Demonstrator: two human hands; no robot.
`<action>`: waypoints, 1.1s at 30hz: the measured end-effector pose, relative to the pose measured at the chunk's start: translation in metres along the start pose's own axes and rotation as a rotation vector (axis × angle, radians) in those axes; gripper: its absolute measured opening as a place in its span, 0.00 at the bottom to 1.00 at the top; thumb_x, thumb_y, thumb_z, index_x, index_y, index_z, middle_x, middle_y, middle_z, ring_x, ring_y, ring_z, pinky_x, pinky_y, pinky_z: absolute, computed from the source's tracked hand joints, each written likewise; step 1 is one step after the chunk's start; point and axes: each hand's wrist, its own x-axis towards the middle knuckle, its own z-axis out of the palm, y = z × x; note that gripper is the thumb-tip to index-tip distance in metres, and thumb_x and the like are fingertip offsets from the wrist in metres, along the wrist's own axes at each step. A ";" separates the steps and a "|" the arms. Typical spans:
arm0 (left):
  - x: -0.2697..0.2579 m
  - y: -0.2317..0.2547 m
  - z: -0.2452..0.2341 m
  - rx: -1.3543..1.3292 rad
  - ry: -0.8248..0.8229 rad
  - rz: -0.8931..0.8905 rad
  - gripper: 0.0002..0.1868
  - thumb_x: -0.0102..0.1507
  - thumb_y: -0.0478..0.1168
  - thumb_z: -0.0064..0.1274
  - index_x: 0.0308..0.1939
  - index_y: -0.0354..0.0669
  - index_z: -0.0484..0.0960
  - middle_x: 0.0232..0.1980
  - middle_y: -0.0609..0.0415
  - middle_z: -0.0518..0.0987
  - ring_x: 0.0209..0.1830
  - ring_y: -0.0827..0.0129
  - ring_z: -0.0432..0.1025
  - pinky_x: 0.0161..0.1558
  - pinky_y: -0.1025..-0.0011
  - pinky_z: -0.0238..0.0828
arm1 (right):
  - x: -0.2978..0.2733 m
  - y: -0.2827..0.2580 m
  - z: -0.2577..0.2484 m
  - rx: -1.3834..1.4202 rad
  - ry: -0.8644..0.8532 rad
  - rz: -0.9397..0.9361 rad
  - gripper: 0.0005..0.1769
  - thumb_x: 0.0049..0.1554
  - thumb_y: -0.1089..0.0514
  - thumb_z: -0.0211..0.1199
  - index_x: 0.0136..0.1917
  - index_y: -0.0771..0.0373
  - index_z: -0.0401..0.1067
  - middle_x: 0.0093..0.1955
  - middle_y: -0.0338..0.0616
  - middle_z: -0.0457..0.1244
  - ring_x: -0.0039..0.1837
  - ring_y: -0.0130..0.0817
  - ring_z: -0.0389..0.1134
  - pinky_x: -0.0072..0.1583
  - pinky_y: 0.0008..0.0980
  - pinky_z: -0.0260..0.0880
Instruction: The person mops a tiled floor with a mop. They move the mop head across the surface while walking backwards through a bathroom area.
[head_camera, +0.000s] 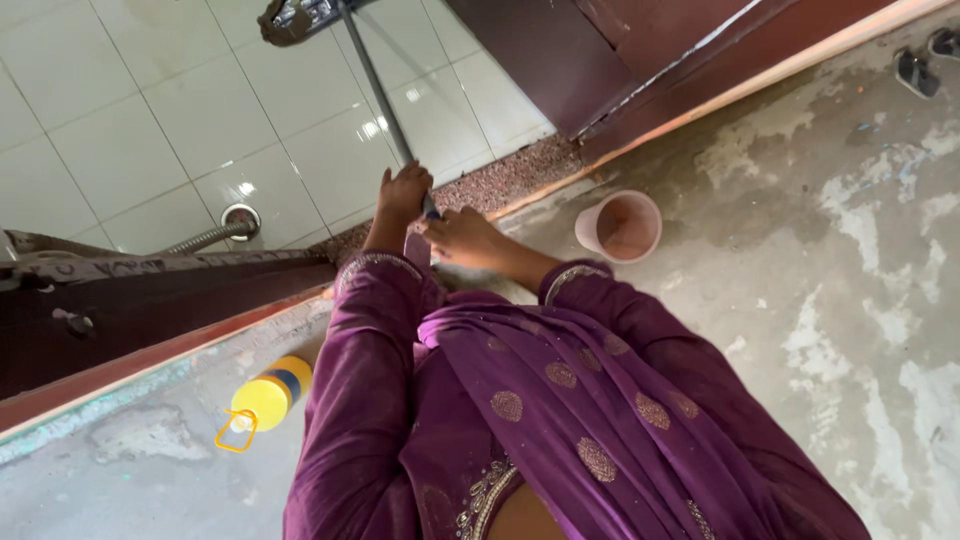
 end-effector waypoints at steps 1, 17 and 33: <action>-0.005 0.002 0.000 -0.008 0.000 0.003 0.19 0.57 0.44 0.63 0.52 0.55 0.79 0.68 0.62 0.72 0.78 0.68 0.54 0.74 0.40 0.46 | -0.005 -0.006 0.000 -0.065 0.152 -0.071 0.18 0.60 0.45 0.61 0.58 0.57 0.72 0.57 0.40 0.69 0.47 0.35 0.71 0.44 0.38 0.72; -0.148 0.206 -0.049 -0.133 0.463 0.227 0.14 0.53 0.54 0.58 0.23 0.51 0.80 0.29 0.59 0.79 0.44 0.62 0.73 0.54 0.53 0.63 | -0.220 -0.034 -0.091 0.159 0.632 -0.452 0.16 0.58 0.42 0.66 0.41 0.56 0.79 0.48 0.37 0.74 0.41 0.34 0.73 0.46 0.34 0.73; -0.189 0.253 -0.093 -0.412 0.540 0.360 0.11 0.50 0.48 0.59 0.19 0.50 0.75 0.25 0.59 0.75 0.36 0.59 0.72 0.40 0.58 0.64 | -0.216 -0.041 -0.133 0.486 0.959 -0.874 0.08 0.57 0.53 0.62 0.39 0.57 0.68 0.39 0.35 0.69 0.35 0.35 0.64 0.41 0.37 0.68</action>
